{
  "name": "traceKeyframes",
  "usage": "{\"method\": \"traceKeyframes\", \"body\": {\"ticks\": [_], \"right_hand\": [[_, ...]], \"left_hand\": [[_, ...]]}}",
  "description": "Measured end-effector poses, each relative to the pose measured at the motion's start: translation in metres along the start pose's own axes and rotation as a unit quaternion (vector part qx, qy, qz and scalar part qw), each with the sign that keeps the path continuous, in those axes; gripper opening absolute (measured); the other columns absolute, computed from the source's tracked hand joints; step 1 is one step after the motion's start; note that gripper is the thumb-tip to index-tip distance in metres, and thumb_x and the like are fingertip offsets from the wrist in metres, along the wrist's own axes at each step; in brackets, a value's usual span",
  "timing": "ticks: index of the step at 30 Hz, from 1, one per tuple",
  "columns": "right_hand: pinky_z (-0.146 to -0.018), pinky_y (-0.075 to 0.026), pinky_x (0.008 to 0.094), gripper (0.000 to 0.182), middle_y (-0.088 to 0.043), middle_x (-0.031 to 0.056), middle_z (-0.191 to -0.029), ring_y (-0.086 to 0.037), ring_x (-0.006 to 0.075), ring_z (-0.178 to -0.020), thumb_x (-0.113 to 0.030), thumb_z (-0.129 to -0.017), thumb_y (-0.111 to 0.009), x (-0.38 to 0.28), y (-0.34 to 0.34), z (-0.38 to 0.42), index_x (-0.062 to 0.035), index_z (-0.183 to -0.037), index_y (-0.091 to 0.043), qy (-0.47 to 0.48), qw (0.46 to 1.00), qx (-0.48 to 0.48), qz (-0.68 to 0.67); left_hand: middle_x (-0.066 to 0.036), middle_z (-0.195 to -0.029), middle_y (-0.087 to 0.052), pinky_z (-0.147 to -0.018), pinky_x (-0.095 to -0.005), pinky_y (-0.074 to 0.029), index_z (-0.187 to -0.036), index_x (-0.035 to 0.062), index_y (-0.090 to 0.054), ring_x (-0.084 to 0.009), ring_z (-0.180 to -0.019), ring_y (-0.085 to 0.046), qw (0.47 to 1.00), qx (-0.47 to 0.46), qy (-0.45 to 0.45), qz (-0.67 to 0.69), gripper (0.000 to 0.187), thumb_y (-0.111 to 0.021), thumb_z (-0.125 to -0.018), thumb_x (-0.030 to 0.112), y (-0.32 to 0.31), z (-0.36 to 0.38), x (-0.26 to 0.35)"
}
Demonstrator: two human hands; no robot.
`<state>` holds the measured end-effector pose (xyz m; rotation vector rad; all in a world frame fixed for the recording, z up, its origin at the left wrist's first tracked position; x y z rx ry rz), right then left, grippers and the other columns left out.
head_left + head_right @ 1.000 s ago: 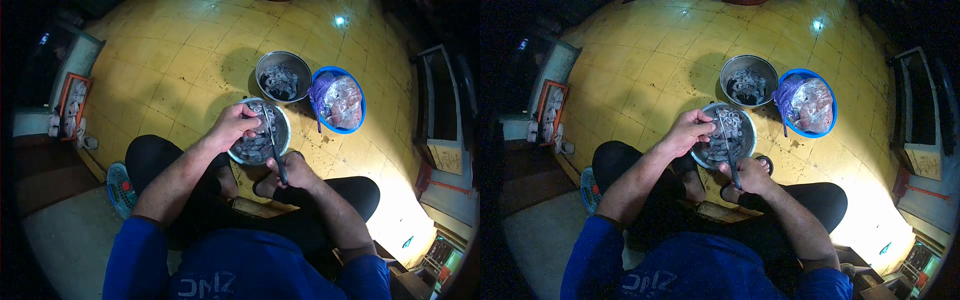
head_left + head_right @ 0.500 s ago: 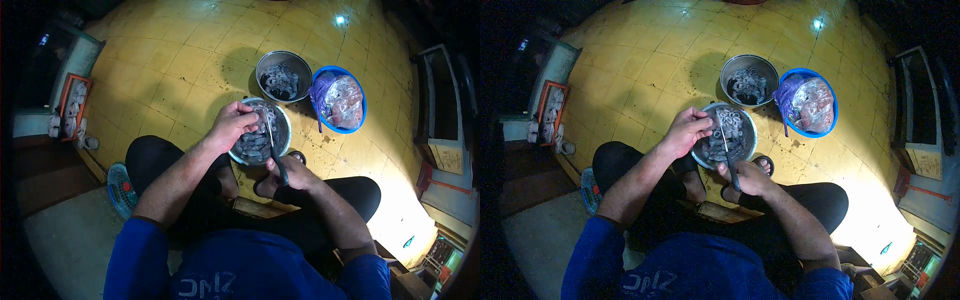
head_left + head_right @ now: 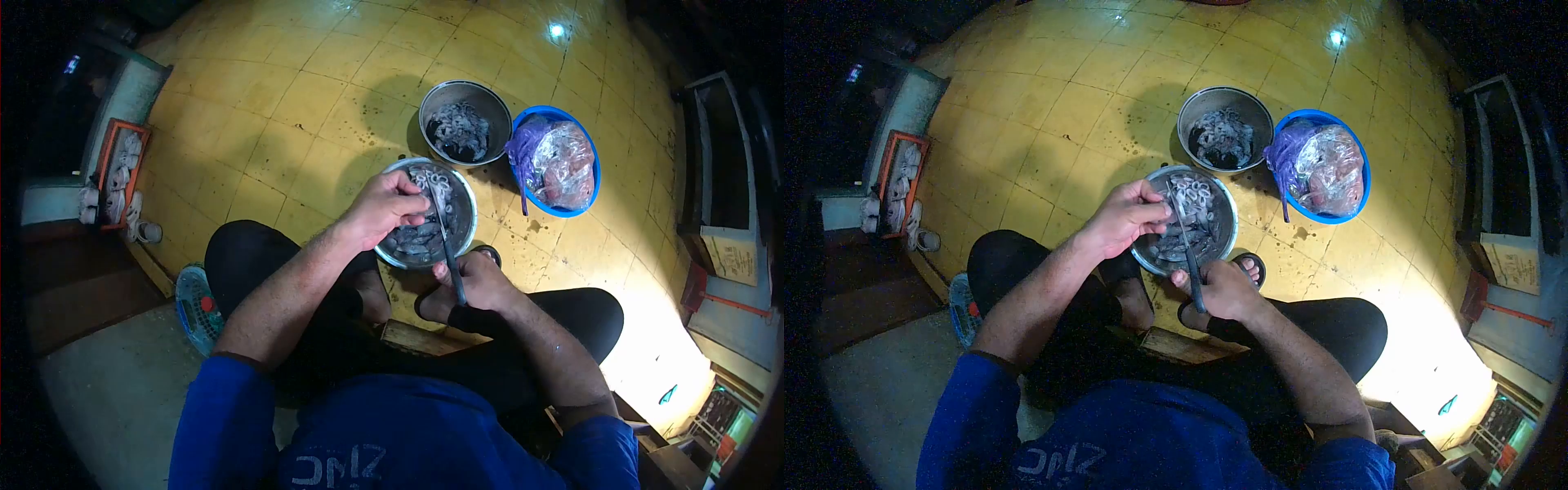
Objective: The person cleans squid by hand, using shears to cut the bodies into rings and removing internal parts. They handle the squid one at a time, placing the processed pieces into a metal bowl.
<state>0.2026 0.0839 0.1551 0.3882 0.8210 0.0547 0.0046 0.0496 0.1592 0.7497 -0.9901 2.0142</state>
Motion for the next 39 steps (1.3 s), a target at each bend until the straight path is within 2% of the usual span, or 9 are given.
{"method": "traceKeyframes", "body": {"ticks": [7, 15, 17, 24, 26, 32, 36, 38, 39], "right_hand": [[-0.051, -0.047, 0.0312, 0.074, -0.055, 0.0056, -0.05, -0.059, 0.0151, -0.051, -0.07, -0.084, -0.048, -0.01, 0.011, 0.006, -0.001, -0.06, -0.057, 0.003, 1.0, 0.006, -0.014], [-0.05, -0.046, 0.029, 0.073, -0.056, 0.0068, -0.055, -0.057, 0.015, -0.051, -0.069, -0.085, -0.046, 0.016, 0.003, -0.007, -0.0006, -0.064, -0.056, -0.022, 0.995, 0.024, -0.096], [-0.055, -0.047, 0.0323, 0.076, -0.058, 0.0096, -0.06, -0.06, 0.0188, -0.057, -0.071, -0.086, -0.042, 0.004, 0.003, -0.003, 0.0013, -0.07, -0.058, 0.028, 0.996, -0.007, -0.083], [-0.064, -0.048, 0.0381, 0.078, -0.061, 0.0137, -0.065, -0.062, 0.0247, -0.067, -0.072, -0.087, -0.038, 0.005, -0.001, -0.003, 0.0022, -0.081, -0.063, -0.007, 1.0, -0.022, 0.005], [-0.077, -0.048, 0.0452, 0.086, -0.063, 0.0224, -0.073, -0.065, 0.0362, -0.081, -0.077, -0.081, -0.04, 0.008, -0.001, -0.004, 0.0055, -0.082, -0.063, -0.04, 0.999, -0.019, -0.017], [-0.072, -0.049, 0.0468, 0.083, -0.062, 0.0229, -0.066, -0.065, 0.0387, -0.074, -0.075, -0.081, -0.043, -0.005, 0.007, 0.001, 0.0044, -0.075, -0.063, -0.037, 0.999, -0.016, 0.023], [-0.07, -0.049, 0.0468, 0.08, -0.061, 0.0215, -0.063, -0.065, 0.0379, -0.071, -0.074, -0.081, -0.045, -0.006, 0.008, 0.004, 0.0036, -0.071, -0.062, -0.031, 0.998, 0.004, 0.047], [-0.054, -0.046, 0.0381, 0.076, -0.055, 0.012, -0.052, -0.059, 0.0222, -0.054, -0.07, -0.083, -0.049, -0.004, 0.007, 0.003, 0.0022, -0.064, -0.061, 0.015, 0.997, 0.045, 0.055], [-0.054, -0.046, 0.0381, 0.076, -0.055, 0.012, -0.052, -0.059, 0.0222, -0.054, -0.07, -0.083, -0.049, -0.001, 0.006, 0.002, 0.0022, -0.064, -0.061, 0.016, 0.997, 0.045, 0.055]], "left_hand": [[-0.009, -0.092, -0.06, -0.065, -0.0253, -0.053, -0.094, 0.0017, -0.053, -0.0145, -0.075, -0.061, 0.999, -0.04, 0.026, -0.026, 0.018, -0.068, -0.082, 0.003, -0.001, -0.001, -0.006], [-0.01, -0.107, -0.055, -0.085, -0.0298, -0.056, -0.108, -0.0007, -0.051, -0.0172, -0.095, -0.06, 0.998, 0.002, -0.023, 0.064, 0.024, -0.061, -0.086, -0.001, 0.002, -0.003, 0.001], [-0.01, -0.107, -0.055, -0.085, -0.0296, -0.056, -0.108, -0.0001, -0.051, -0.0172, -0.094, -0.06, 0.998, 0.012, -0.026, 0.053, 0.023, -0.06, -0.087, -0.001, 0.002, -0.003, -0.002], [-0.008, -0.103, -0.054, -0.081, -0.0307, -0.057, -0.102, 0.002, -0.049, -0.0175, -0.093, -0.06, 0.999, 0.043, -0.025, -0.01, 0.022, -0.062, -0.085, -0.002, -0.004, -0.001, -0.005], [-0.008, -0.103, -0.053, -0.08, -0.031, -0.057, -0.101, 0.0021, -0.049, -0.0175, -0.092, -0.06, 0.999, 0.042, -0.026, -0.02, 0.022, -0.063, -0.085, -0.002, -0.005, 0.0, -0.005], [-0.008, -0.102, -0.054, -0.079, -0.0309, -0.057, -0.099, 0.0031, -0.049, -0.0171, -0.09, -0.061, 0.999, 0.028, -0.028, -0.02, 0.021, -0.063, -0.084, -0.002, 0.0, -0.002, -0.005], [-0.01, -0.099, -0.057, -0.076, -0.0302, -0.057, -0.098, 0.003, -0.049, -0.0169, -0.087, -0.062, 0.999, 0.022, -0.028, -0.008, 0.02, -0.063, -0.085, -0.002, 0.001, -0.002, 0.0], [-0.01, -0.098, -0.058, -0.075, -0.03, -0.057, -0.098, 0.0028, -0.049, -0.0171, -0.085, -0.063, 1.0, 0.017, -0.016, -0.009, 0.02, -0.064, -0.084, -0.002, 0.003, -0.003, 0.001], [-0.01, -0.096, -0.059, -0.074, -0.0298, -0.057, -0.097, 0.0026, -0.049, -0.0173, -0.082, -0.064, 1.0, 0.012, -0.005, -0.01, 0.021, -0.065, -0.084, -0.001, 0.003, -0.003, 0.001]]}}
Point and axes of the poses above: each hand's wrist, its own z-axis away from the middle knuckle, its own y-axis out of the back of the hand, x = y × z, the point moved 4 cm from there along -z, towards the middle knuckle
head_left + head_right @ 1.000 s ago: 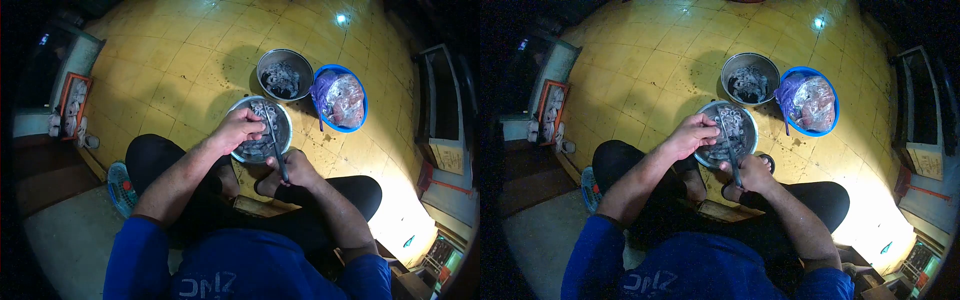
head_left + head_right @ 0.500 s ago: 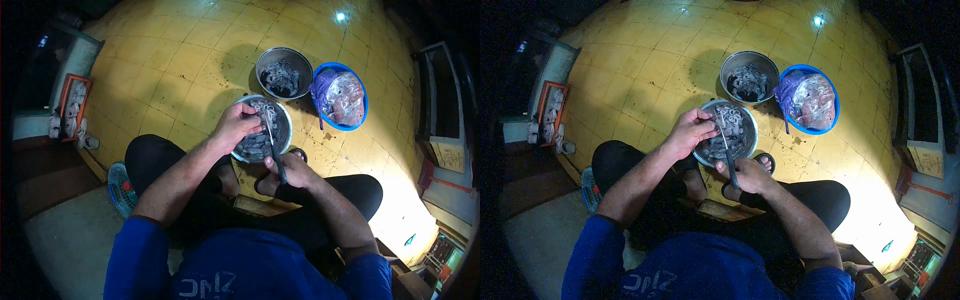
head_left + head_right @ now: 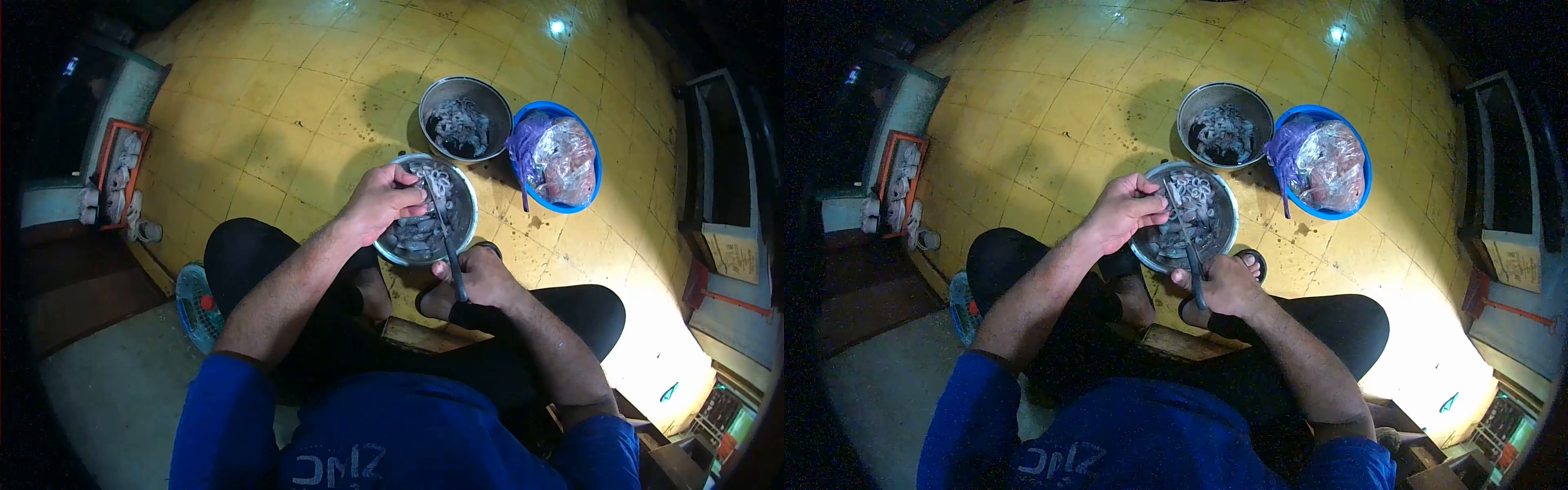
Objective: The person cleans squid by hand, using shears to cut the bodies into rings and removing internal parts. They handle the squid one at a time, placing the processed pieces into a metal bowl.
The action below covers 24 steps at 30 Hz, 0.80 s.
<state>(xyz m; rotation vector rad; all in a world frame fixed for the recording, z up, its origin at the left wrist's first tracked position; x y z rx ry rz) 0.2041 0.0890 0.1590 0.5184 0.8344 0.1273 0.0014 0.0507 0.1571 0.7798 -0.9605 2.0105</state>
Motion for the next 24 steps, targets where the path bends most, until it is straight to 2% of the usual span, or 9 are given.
{"method": "traceKeyframes", "body": {"ticks": [3, 5, 8, 10, 14, 17, 18, 21, 24], "right_hand": [[-0.054, -0.046, 0.0384, 0.074, -0.053, 0.0119, -0.05, -0.058, 0.0221, -0.052, -0.069, -0.082, -0.052, 0.004, -0.002, -0.001, 0.0016, -0.063, -0.061, -0.003, 1.0, 0.0, 0.005], [-0.054, -0.046, 0.0381, 0.07, -0.054, 0.0113, -0.051, -0.057, 0.0215, -0.052, -0.066, -0.082, -0.056, 0.0, 0.0, 0.0, 0.0015, -0.064, -0.061, -0.021, 0.998, -0.021, -0.052], [-0.054, -0.046, 0.0374, 0.07, -0.056, 0.01, -0.053, -0.058, 0.021, -0.054, -0.066, -0.081, -0.056, -0.003, 0.003, 0.001, 0.0011, -0.065, -0.062, -0.029, 0.999, -0.017, 0.016], [-0.055, -0.046, 0.0371, 0.071, -0.057, 0.0094, -0.054, -0.058, 0.0204, -0.055, -0.067, -0.081, -0.056, -0.003, 0.003, 0.001, 0.0012, -0.065, -0.062, -0.024, 1.0, -0.019, -0.005], [-0.057, -0.047, 0.0356, 0.074, -0.057, 0.0081, -0.055, -0.058, 0.0183, -0.057, -0.07, -0.083, -0.05, 0.001, 0.003, -0.001, 0.0013, -0.067, -0.062, 0.006, 1.0, -0.003, 0.01], [-0.059, -0.048, 0.0343, 0.076, -0.058, 0.0091, -0.058, -0.06, 0.0175, -0.059, -0.072, -0.084, -0.046, 0.007, 0.0, -0.003, 0.0017, -0.072, -0.063, -0.008, 0.999, 0.015, -0.036], [-0.059, -0.048, 0.0343, 0.076, -0.058, 0.0091, -0.058, -0.06, 0.0175, -0.059, -0.072, -0.084, -0.046, 0.007, 0.002, -0.002, 0.0017, -0.072, -0.063, -0.008, 0.999, 0.015, -0.037], [-0.059, -0.048, 0.0335, 0.078, -0.06, 0.0103, -0.062, -0.061, 0.0192, -0.061, -0.073, -0.085, -0.042, 0.008, 0.006, -0.003, 0.0021, -0.076, -0.063, -0.031, 0.993, -0.004, -0.112], [-0.059, -0.048, 0.0327, 0.08, -0.061, 0.0111, -0.064, -0.062, 0.0206, -0.062, -0.074, -0.085, -0.039, 0.007, 0.003, -0.003, 0.0023, -0.076, -0.061, -0.036, 0.994, -0.031, -0.102]], "left_hand": [[-0.011, -0.094, -0.061, -0.072, -0.0289, -0.058, -0.096, 0.0022, -0.05, -0.0182, -0.078, -0.065, 0.997, -0.045, 0.048, -0.035, 0.022, -0.066, -0.083, 0.0, -0.004, 0.004, -0.004], [-0.011, -0.094, -0.061, -0.071, -0.0285, -0.058, -0.096, 0.0021, -0.05, -0.0184, -0.078, -0.065, 0.996, -0.05, 0.059, -0.033, 0.022, -0.066, -0.082, 0.0, -0.005, 0.004, -0.006], [-0.012, -0.094, -0.061, -0.069, -0.0277, -0.058, -0.096, -0.0001, -0.051, -0.0191, -0.079, -0.065, 0.995, -0.051, 0.082, -0.007, 0.023, -0.067, -0.081, -0.001, -0.003, 0.006, -0.004], [-0.013, -0.095, -0.06, -0.068, -0.0273, -0.058, -0.097, -0.0022, -0.051, -0.0196, -0.079, -0.065, 0.994, -0.047, 0.094, 0.015, 0.024, -0.068, -0.08, -0.002, -0.002, 0.006, -0.004], [-0.012, -0.094, -0.062, -0.069, -0.0265, -0.058, -0.1, -0.0018, -0.054, -0.0202, -0.083, -0.066, 0.983, -0.076, 0.137, -0.091, 0.021, -0.065, -0.083, -0.001, -0.012, 0.008, -0.02], [-0.013, -0.11, -0.059, -0.084, -0.0289, -0.056, -0.106, -0.005, -0.055, -0.02, -0.094, -0.064, 0.994, -0.04, 0.104, -0.017, 0.02, -0.06, -0.088, 0.001, -0.01, 0.004, -0.019], [-0.013, -0.11, -0.059, -0.084, -0.0289, -0.056, -0.106, -0.005, -0.055, -0.02, -0.094, -0.064, 0.994, -0.04, 0.104, -0.017, 0.02, -0.06, -0.088, 0.001, -0.008, 0.002, -0.018], [-0.013, -0.113, -0.058, -0.087, -0.0295, -0.055, -0.12, -0.0047, -0.052, -0.0204, -0.098, -0.063, 0.999, -0.025, 0.009, 0.023, 0.032, -0.057, -0.09, 0.001, -0.004, -0.001, -0.009], [-0.011, -0.109, -0.059, -0.084, -0.0293, -0.055, -0.115, -0.0017, -0.053, -0.0197, -0.096, -0.063, 0.999, -0.018, -0.017, 0.035, 0.026, -0.057, -0.09, 0.001, -0.007, 0.001, -0.003]]}}
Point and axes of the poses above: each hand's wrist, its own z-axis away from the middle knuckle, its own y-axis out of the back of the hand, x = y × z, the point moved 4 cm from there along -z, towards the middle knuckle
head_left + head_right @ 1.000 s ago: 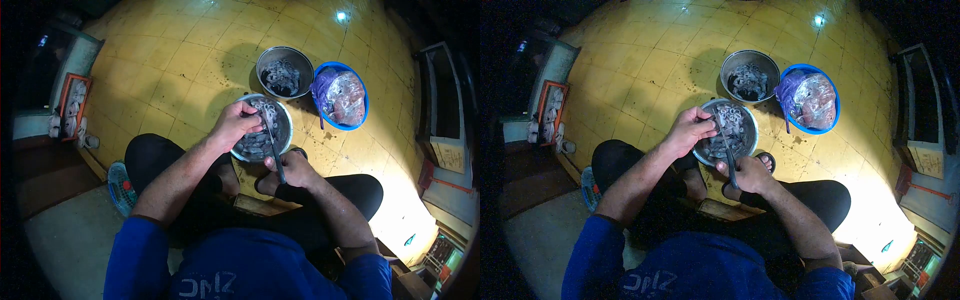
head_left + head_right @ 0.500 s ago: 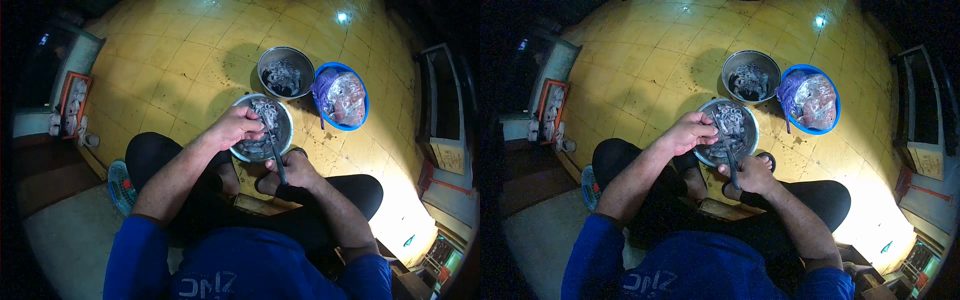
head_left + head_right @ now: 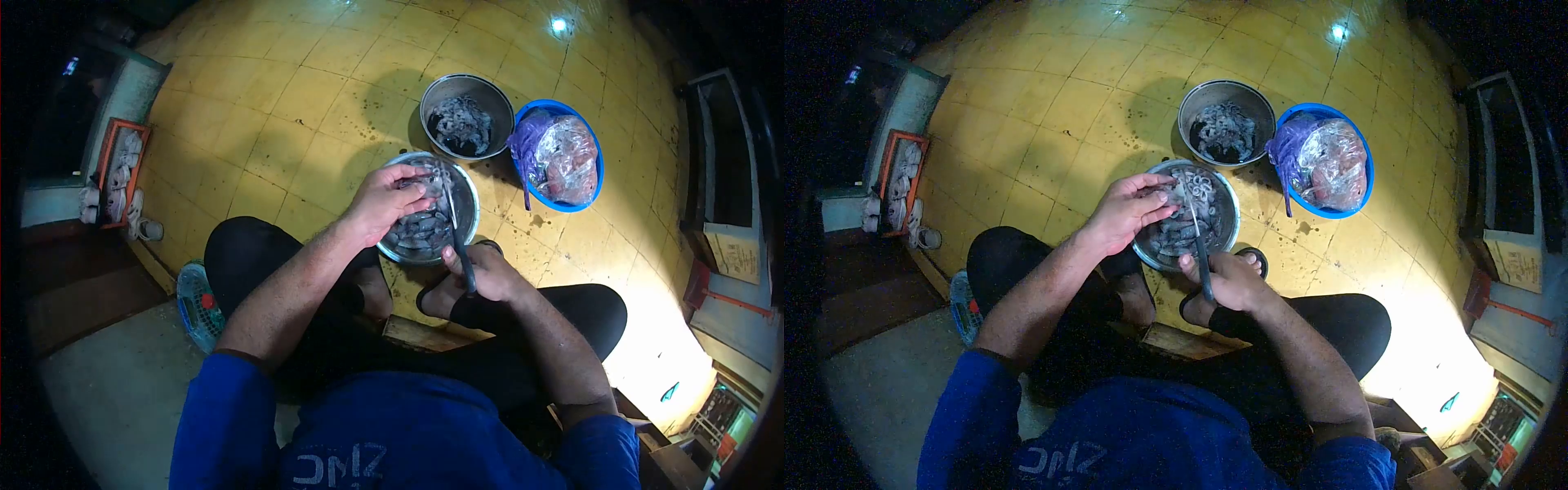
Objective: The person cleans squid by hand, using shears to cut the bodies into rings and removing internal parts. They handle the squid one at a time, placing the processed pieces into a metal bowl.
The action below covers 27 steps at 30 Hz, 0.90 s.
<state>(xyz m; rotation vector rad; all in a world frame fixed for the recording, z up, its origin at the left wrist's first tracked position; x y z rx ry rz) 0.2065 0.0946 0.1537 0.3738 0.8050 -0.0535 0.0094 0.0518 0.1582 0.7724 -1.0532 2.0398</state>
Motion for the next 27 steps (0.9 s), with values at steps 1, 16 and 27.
{"method": "traceKeyframes", "body": {"ticks": [1, 16, 27], "right_hand": [[-0.059, -0.048, 0.0331, 0.081, -0.061, 0.0112, -0.064, -0.062, 0.0213, -0.062, -0.075, -0.085, -0.038, -0.002, -0.002, 0.001, 0.002, -0.075, -0.061, 0.015, 1.0, -0.006, 0.012], [-0.056, -0.048, 0.0372, 0.08, -0.056, 0.0113, -0.052, -0.061, 0.0222, -0.055, -0.073, -0.085, -0.042, -0.01, -0.003, 0.005, 0.0016, -0.061, -0.058, 0.029, 0.996, 0.028, 0.083], [-0.047, -0.046, 0.0289, 0.069, -0.055, 0.004, -0.049, -0.058, 0.0137, -0.047, -0.064, -0.087, -0.05, -0.004, -0.002, 0.004, -0.0029, -0.055, -0.056, 0.048, 0.999, -0.018, 0.018]], "left_hand": [[-0.011, -0.109, -0.059, -0.084, -0.0293, -0.055, -0.115, -0.0017, -0.053, -0.0197, -0.096, -0.063, 1.0, 0.0, 0.001, 0.0, 0.026, -0.057, -0.09, 0.001, 0.0, 0.0, -0.001], [-0.007, -0.091, -0.062, -0.066, -0.0273, -0.056, -0.098, 0.0064, -0.051, -0.0144, -0.074, -0.063, 1.0, 0.004, -0.02, -0.02, 0.017, -0.063, -0.087, 0.004, 0.006, -0.002, 0.0], [-0.003, -0.075, -0.059, -0.054, -0.0221, -0.05, -0.09, 0.006, -0.055, -0.0073, -0.061, -0.057, 0.986, -0.049, 0.054, -0.151, 0.011, -0.065, -0.085, 0.006, 0.007, 0.0, 0.003]]}}
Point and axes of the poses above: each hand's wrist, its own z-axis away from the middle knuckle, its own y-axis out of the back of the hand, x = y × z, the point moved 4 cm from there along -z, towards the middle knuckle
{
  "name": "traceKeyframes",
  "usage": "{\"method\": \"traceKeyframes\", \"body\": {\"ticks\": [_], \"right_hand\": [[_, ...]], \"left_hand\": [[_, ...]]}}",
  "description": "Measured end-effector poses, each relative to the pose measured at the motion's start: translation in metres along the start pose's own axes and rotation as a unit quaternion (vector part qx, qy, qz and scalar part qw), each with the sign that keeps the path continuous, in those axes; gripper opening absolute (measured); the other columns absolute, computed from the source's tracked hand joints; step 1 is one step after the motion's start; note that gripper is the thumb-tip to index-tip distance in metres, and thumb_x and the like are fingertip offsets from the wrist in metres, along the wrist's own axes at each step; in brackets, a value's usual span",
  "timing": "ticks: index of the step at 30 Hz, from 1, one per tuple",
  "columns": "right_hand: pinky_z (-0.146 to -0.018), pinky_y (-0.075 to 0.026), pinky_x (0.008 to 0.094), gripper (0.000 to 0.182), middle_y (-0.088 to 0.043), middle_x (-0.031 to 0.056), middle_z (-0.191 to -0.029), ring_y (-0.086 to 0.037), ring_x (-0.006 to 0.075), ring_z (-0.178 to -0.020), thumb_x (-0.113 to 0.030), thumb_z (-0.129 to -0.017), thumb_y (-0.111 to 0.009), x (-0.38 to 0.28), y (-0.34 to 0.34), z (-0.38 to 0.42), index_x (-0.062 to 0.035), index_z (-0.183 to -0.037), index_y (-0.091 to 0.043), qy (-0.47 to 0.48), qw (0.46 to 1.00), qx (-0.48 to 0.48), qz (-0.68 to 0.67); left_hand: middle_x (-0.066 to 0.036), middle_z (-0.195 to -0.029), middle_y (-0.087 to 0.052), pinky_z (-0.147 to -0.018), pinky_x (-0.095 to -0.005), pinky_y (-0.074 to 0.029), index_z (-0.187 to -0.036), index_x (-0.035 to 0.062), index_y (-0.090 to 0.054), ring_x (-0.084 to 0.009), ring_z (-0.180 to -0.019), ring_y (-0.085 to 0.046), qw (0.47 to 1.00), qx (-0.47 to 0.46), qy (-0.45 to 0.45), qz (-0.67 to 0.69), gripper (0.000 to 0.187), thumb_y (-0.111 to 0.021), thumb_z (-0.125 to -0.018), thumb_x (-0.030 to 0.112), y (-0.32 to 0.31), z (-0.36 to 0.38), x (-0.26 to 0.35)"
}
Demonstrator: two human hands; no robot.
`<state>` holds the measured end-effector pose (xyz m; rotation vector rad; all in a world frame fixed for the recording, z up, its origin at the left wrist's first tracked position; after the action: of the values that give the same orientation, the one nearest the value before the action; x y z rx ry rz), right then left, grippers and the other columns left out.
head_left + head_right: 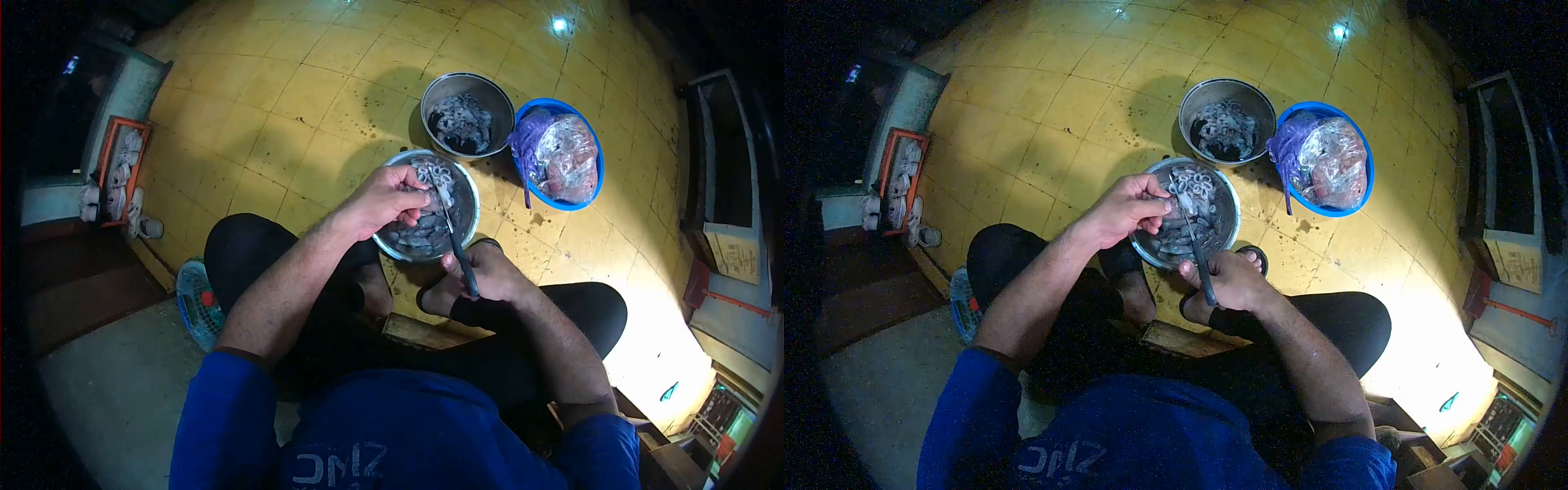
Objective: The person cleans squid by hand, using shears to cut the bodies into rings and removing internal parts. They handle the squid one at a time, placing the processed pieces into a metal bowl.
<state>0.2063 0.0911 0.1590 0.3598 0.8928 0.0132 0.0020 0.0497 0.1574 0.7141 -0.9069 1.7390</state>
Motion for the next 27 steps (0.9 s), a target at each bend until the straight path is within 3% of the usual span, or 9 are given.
{"method": "traceKeyframes", "body": {"ticks": [2, 7, 9, 12, 14, 19, 23, 27], "right_hand": [[-0.043, -0.044, 0.0262, 0.066, -0.055, 0.004, -0.048, -0.056, 0.0119, -0.043, -0.061, -0.087, -0.053, -0.001, 0.0, 0.003, -0.0045, -0.053, -0.054, -0.063, 0.997, -0.036, -0.028], [-0.042, -0.043, 0.0255, 0.067, -0.053, 0.0028, -0.046, -0.054, 0.0116, -0.042, -0.062, -0.085, -0.054, -0.015, 0.006, 0.008, -0.0041, -0.053, -0.053, -0.056, 0.994, -0.05, -0.082], [-0.043, -0.044, 0.0262, 0.067, -0.052, 0.0021, -0.046, -0.055, 0.0121, -0.042, -0.063, -0.085, -0.055, -0.011, 0.005, 0.006, -0.0032, -0.053, -0.053, -0.048, 0.994, -0.052, -0.081], [-0.046, -0.046, 0.0279, 0.072, -0.055, 0.005, -0.051, -0.057, 0.0142, -0.047, -0.067, -0.085, -0.049, 0.002, 0.006, 0.001, -0.0004, -0.06, -0.055, -0.046, 0.998, -0.012, -0.041], [-0.05, -0.047, 0.0296, 0.077, -0.059, 0.0094, -0.059, -0.06, 0.0171, -0.053, -0.073, -0.084, -0.043, 0.011, 0.006, -0.003, 0.0009, -0.068, -0.057, -0.075, 0.988, 0.003, -0.133], [-0.054, -0.048, 0.0308, 0.082, -0.06, 0.0113, -0.064, -0.061, 0.0186, -0.06, -0.077, -0.082, -0.038, 0.002, 0.003, -0.001, 0.0013, -0.073, -0.058, -0.019, 0.997, -0.007, -0.079], [-0.056, -0.048, 0.0328, 0.08, -0.059, 0.0098, -0.062, -0.059, 0.018, -0.06, -0.076, -0.083, -0.04, 0.005, -0.004, -0.004, 0.0009, -0.073, -0.059, -0.004, 1.0, 0.002, 0.008], [-0.056, -0.047, 0.0336, 0.077, -0.059, 0.0083, -0.059, -0.058, 0.0175, -0.056, -0.073, -0.085, -0.041, 0.003, -0.004, -0.004, -0.0007, -0.067, -0.059, -0.013, 0.999, 0.001, -0.033]], "left_hand": [[-0.002, -0.074, -0.059, -0.054, -0.022, -0.049, -0.089, 0.0056, -0.055, -0.0073, -0.06, -0.057, 1.0, 0.002, -0.008, 0.011, 0.011, -0.066, -0.085, 0.006, 0.003, -0.002, -0.001], [-0.002, -0.073, -0.059, -0.054, -0.0218, -0.049, -0.088, 0.0043, -0.055, -0.0074, -0.059, -0.057, 1.0, -0.002, -0.02, 0.0, 0.012, -0.066, -0.084, 0.007, -0.001, 0.001, 0.003], [-0.004, -0.077, -0.06, -0.055, -0.0215, -0.049, -0.089, 0.0038, -0.056, -0.0074, -0.063, -0.058, 0.998, -0.024, 0.011, -0.062, 0.012, -0.066, -0.083, 0.007, -0.011, 0.005, 0.002], [-0.007, -0.084, -0.062, -0.06, -0.0237, -0.052, -0.095, 0.0029, -0.054, -0.0094, -0.068, -0.06, 1.0, -0.005, -0.001, -0.007, 0.015, -0.064, -0.085, 0.005, -0.008, 0.001, -0.002], [-0.007, -0.086, -0.062, -0.062, -0.0245, -0.054, -0.097, 0.0027, -0.052, -0.0107, -0.069, -0.061, 0.999, 0.015, -0.023, 0.044, 0.016, -0.064, -0.086, 0.004, -0.002, -0.003, -0.003], [-0.011, -0.089, -0.061, -0.065, -0.028, -0.056, -0.1, -0.0001, -0.048, -0.015, -0.07, -0.062, 0.982, 0.06, -0.068, 0.163, 0.022, -0.065, -0.085, 0.002, 0.005, -0.002, 0.003], [-0.012, -0.088, -0.061, -0.065, -0.029, -0.056, -0.097, -0.0001, -0.049, -0.0154, -0.069, -0.062, 0.984, 0.06, -0.083, 0.146, 0.02, -0.065, -0.085, 0.003, 0.0, 0.0, 0.002], [-0.011, -0.085, -0.062, -0.064, -0.0287, -0.056, -0.095, 0.0, -0.05, -0.0143, -0.068, -0.062, 0.991, 0.04, -0.062, 0.113, 0.019, -0.066, -0.084, 0.003, -0.003, -0.001, 0.0]]}}
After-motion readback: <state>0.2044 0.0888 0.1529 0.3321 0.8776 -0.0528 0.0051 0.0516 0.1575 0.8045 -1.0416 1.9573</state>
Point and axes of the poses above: each hand's wrist, its own z-axis away from the middle knuckle, its own y-axis out of the back of the hand, x = y × z, the point moved 4 cm from there along -z, towards the middle knuckle
